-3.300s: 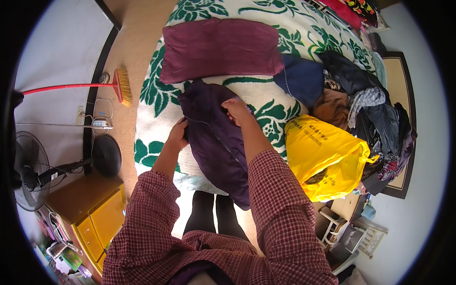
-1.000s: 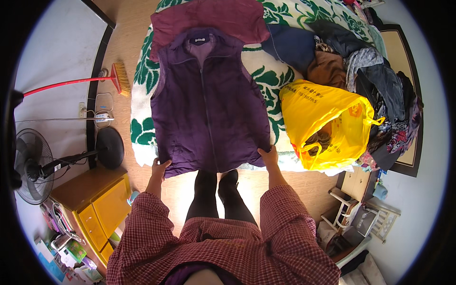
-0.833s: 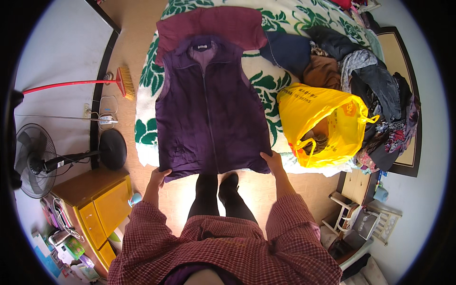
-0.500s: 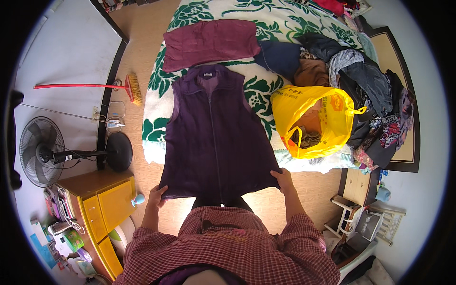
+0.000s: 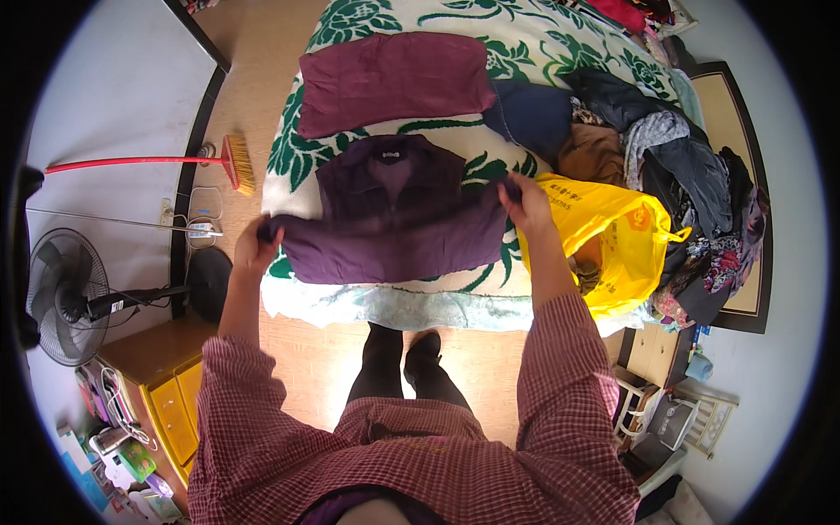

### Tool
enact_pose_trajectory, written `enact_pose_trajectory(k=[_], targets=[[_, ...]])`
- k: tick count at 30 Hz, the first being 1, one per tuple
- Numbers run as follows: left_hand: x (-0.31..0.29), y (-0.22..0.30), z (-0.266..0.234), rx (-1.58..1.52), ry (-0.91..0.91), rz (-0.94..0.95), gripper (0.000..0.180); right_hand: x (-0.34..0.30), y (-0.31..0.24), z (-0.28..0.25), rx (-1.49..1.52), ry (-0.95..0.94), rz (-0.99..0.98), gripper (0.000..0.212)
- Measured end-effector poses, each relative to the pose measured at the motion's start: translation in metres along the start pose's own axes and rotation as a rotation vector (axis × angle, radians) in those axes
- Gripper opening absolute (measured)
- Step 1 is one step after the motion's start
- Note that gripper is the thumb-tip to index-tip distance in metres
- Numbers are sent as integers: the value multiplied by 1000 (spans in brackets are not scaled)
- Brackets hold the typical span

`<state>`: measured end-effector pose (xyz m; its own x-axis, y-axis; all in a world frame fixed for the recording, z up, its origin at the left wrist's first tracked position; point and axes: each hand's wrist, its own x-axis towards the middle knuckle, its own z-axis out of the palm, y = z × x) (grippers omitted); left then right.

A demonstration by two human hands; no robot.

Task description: The person folds several garments on a bed, including black pants, a maroon jacket, a purple jacket, and a brown top. Each item is smoothed, folded, and placed on a small bench near the window.

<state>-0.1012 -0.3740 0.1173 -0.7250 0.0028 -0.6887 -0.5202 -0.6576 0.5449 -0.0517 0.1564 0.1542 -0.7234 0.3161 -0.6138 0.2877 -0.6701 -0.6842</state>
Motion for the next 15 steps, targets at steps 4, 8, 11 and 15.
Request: enact_pose_trajectory(k=[4,8,11,15], targets=[[58,-17,14,311,-39,153,64,56,26,12,-35,301,-67,40],[58,-60,-10,956,176,108,80,34,73,-9,-833,353,25,56],[36,-94,-33,951,354,-173,80,6,102,-19,-874,504,95,65],[31,-109,-50,711,267,-252,69,-16,116,-29,-469,650,324,66]])
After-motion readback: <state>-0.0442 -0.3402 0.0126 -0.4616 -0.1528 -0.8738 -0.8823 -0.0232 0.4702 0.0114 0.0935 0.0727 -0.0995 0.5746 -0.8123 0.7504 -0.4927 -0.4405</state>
